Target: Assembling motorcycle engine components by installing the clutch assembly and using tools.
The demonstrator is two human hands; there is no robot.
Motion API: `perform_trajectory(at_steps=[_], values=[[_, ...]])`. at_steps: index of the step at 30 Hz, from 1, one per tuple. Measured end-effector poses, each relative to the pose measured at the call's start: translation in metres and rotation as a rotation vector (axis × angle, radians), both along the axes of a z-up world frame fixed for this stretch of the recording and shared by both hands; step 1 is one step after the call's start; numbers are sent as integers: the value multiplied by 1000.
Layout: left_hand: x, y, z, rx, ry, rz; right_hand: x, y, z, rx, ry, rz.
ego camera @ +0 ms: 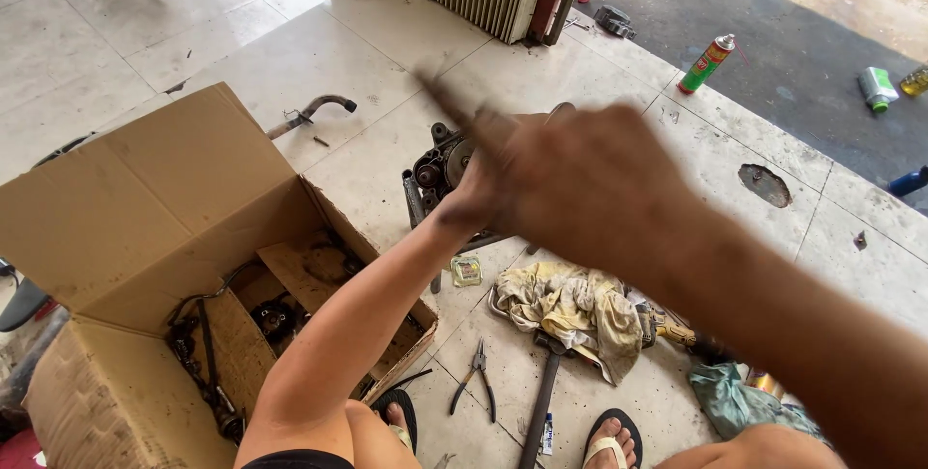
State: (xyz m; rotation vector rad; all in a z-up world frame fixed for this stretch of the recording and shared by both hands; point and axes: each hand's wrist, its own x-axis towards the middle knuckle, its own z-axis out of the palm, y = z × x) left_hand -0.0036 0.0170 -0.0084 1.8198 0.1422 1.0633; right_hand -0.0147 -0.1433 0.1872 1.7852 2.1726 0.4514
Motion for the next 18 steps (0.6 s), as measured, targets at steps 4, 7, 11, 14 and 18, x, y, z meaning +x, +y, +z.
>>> perform_trajectory(at_steps=[4, 7, 11, 14, 18], values=[[-13, -1, 28, -83, 76, -41, 30, -3, 11, 191, -327, -283], [-16, -12, 41, 17, -14, 151, -5, -11, 6, -416, -156, -461], [-17, -20, 35, -53, 25, -12, 8, 6, 6, -46, 44, -61], [-12, -5, 25, 128, 19, 59, 39, -1, 12, 110, -207, -206], [4, 12, 8, 274, -259, 95, -3, -22, 4, -290, 9, -234]])
